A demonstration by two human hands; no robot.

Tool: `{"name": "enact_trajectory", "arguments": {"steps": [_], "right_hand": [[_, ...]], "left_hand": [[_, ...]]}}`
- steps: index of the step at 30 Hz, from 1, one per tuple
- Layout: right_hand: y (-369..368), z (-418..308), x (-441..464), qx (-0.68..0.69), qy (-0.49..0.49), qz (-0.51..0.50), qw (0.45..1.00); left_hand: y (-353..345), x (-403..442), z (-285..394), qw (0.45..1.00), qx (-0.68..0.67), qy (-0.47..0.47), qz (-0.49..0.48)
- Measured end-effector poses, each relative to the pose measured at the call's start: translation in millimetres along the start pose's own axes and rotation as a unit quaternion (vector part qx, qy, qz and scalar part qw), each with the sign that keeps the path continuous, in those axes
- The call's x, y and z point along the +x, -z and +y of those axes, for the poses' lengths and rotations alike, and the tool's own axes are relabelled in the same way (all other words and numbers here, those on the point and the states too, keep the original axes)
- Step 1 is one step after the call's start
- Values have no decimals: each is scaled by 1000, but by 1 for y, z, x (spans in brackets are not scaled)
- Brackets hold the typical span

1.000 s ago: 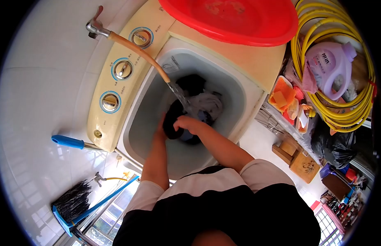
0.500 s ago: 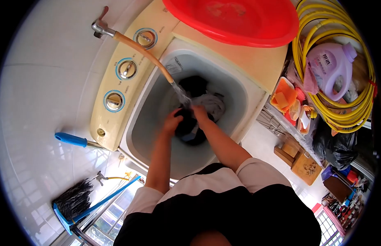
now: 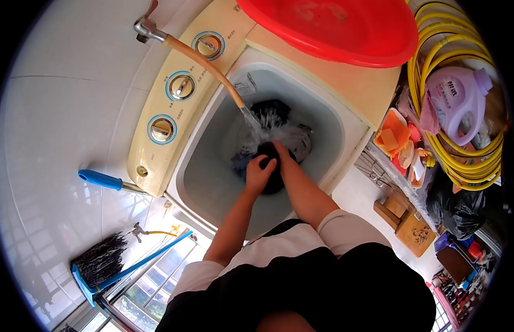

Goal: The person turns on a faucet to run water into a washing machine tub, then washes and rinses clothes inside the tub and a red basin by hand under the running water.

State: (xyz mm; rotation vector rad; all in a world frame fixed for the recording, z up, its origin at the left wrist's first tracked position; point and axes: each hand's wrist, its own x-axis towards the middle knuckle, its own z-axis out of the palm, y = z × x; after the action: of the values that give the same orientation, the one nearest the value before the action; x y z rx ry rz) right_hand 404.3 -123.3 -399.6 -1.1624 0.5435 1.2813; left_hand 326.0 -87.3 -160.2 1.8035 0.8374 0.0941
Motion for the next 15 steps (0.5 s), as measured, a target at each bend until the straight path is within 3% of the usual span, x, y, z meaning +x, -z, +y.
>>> {"name": "enact_trajectory", "arguments": {"steps": [3,4,7,8,12,14,15], "right_hand": [[-26,-26,-60,92,-34,29,995],[-37,-39,-87,118,-43,50,991],[-63,-60,-139,120,-45,133,983],[-64,-64,-142,109,-41,191,975],[-50,-72,-140,110,-10,237,965],[-48,-82,-147,89,28,252,963],[-45,-81,-145,91,29,253,963]], "left_hand": [[-1,15,-18,997,36,-25,65],[3,22,-24,999,6,36,18],[6,50,-78,998,24,40,36],[6,55,-81,996,62,40,42],[14,66,-88,997,0,76,30],[27,77,-117,987,128,-91,24],[28,78,-123,987,129,-92,23]]}}
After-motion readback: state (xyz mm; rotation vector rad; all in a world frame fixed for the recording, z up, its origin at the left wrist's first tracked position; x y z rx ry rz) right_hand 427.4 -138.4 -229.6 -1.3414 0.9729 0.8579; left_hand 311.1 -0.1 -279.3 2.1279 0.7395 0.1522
